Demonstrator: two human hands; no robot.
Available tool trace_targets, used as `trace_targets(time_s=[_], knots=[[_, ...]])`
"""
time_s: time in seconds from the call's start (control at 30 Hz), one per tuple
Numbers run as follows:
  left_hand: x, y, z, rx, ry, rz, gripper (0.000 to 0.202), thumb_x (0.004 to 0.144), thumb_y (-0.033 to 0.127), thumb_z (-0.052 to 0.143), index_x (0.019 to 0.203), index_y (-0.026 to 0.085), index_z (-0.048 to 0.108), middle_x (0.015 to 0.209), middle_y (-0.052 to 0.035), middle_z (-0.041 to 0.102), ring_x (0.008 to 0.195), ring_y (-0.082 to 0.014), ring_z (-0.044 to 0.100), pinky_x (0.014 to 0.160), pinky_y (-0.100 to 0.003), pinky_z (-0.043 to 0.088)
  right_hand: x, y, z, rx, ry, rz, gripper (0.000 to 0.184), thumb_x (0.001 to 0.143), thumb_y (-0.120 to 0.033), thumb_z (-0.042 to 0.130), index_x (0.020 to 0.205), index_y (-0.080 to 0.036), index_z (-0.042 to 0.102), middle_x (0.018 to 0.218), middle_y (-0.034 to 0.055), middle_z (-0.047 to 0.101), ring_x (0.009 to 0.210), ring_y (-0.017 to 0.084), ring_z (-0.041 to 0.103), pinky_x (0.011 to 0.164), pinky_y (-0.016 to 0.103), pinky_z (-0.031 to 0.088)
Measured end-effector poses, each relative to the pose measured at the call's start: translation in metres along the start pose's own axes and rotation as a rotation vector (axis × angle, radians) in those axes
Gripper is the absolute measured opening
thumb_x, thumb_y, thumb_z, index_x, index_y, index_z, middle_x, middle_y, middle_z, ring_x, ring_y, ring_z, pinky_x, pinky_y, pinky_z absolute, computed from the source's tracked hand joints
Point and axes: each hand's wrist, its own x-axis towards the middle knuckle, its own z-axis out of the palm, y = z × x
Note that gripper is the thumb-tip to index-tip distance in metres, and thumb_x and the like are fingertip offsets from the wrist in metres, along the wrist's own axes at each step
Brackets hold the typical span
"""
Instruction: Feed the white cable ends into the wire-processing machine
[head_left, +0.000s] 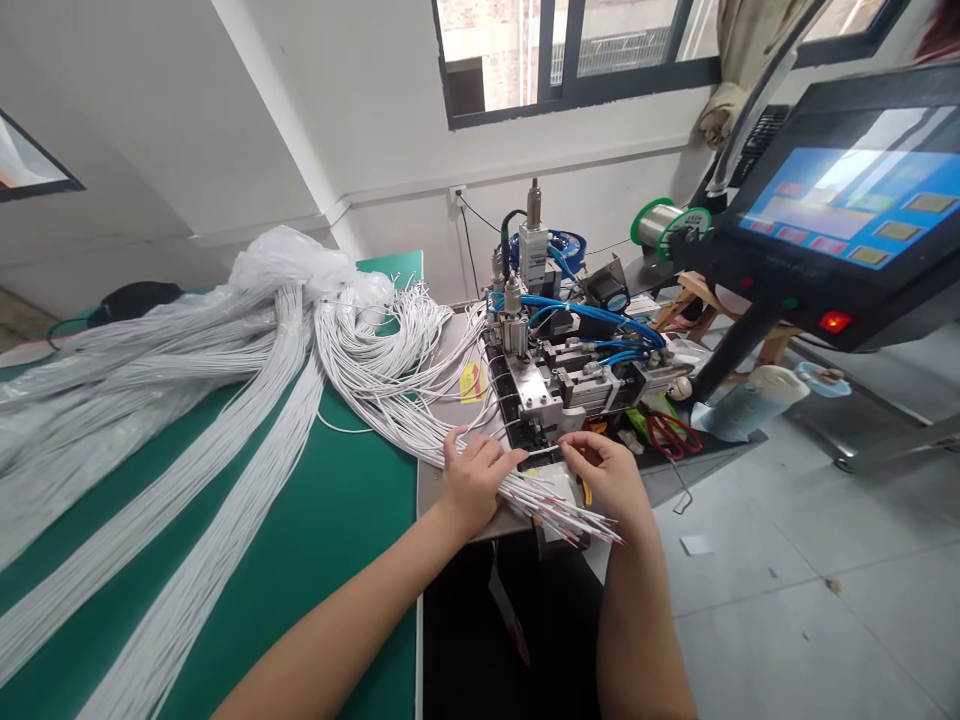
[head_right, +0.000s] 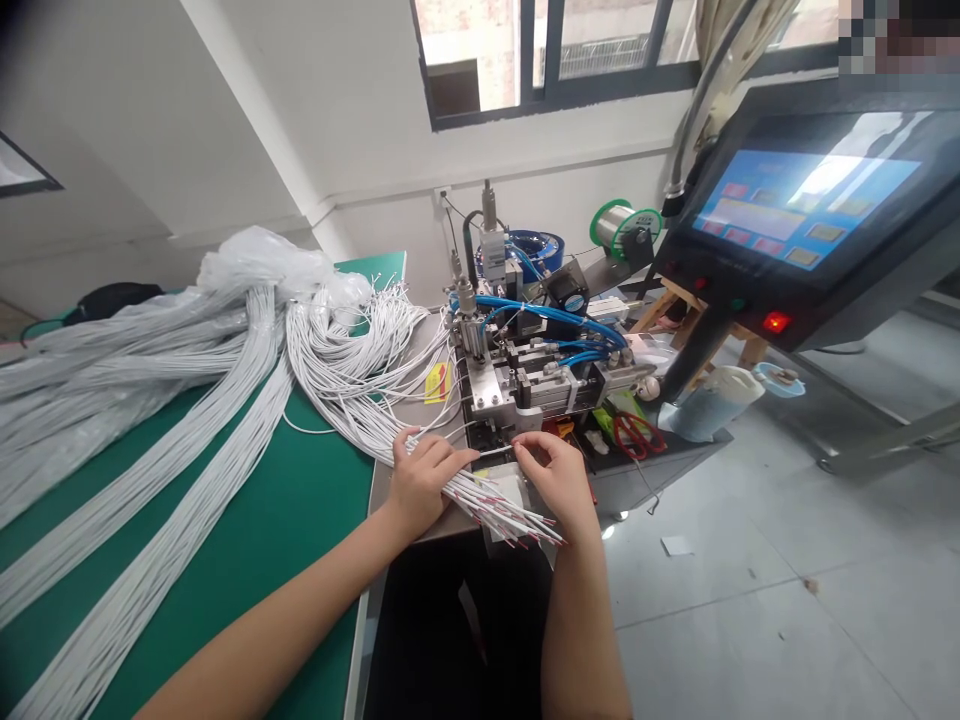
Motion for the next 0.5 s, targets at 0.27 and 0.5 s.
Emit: trace_targets(time_s=[0.27, 0.5], knots=[[0.0, 0.0, -0.001, -0.014, -0.003, -0.001, 0.037, 0.083, 0.009, 0.048, 0.107, 0.027, 0.068, 0.082, -0.0011, 0.067, 0.087, -0.0183, 0.059, 0.101, -0.046, 0.023, 0.01, 0.009, 0.004, -0.031, -0.018, -0.083, 0.027, 0.083, -0.043, 0.06, 0.076, -0.017, 0.064, 0.07, 0.003, 0.062, 0.064, 0.017, 0.053, 0.06, 0.028, 0.04], [0.0, -0.002, 0.003, -0.008, -0.038, 0.001, 0.036, 0.078, 0.009, 0.054, 0.106, 0.027, 0.069, 0.086, -0.0023, 0.069, 0.093, -0.0213, 0.058, 0.097, -0.046, 0.027, 0.02, 0.016, 0.015, 0.212, -0.129, -0.027, 0.027, 0.08, -0.038, 0.058, 0.061, -0.019, 0.05, 0.059, -0.0042, 0.043, 0.057, 0.012, 0.04, 0.055, 0.024, 0.032]])
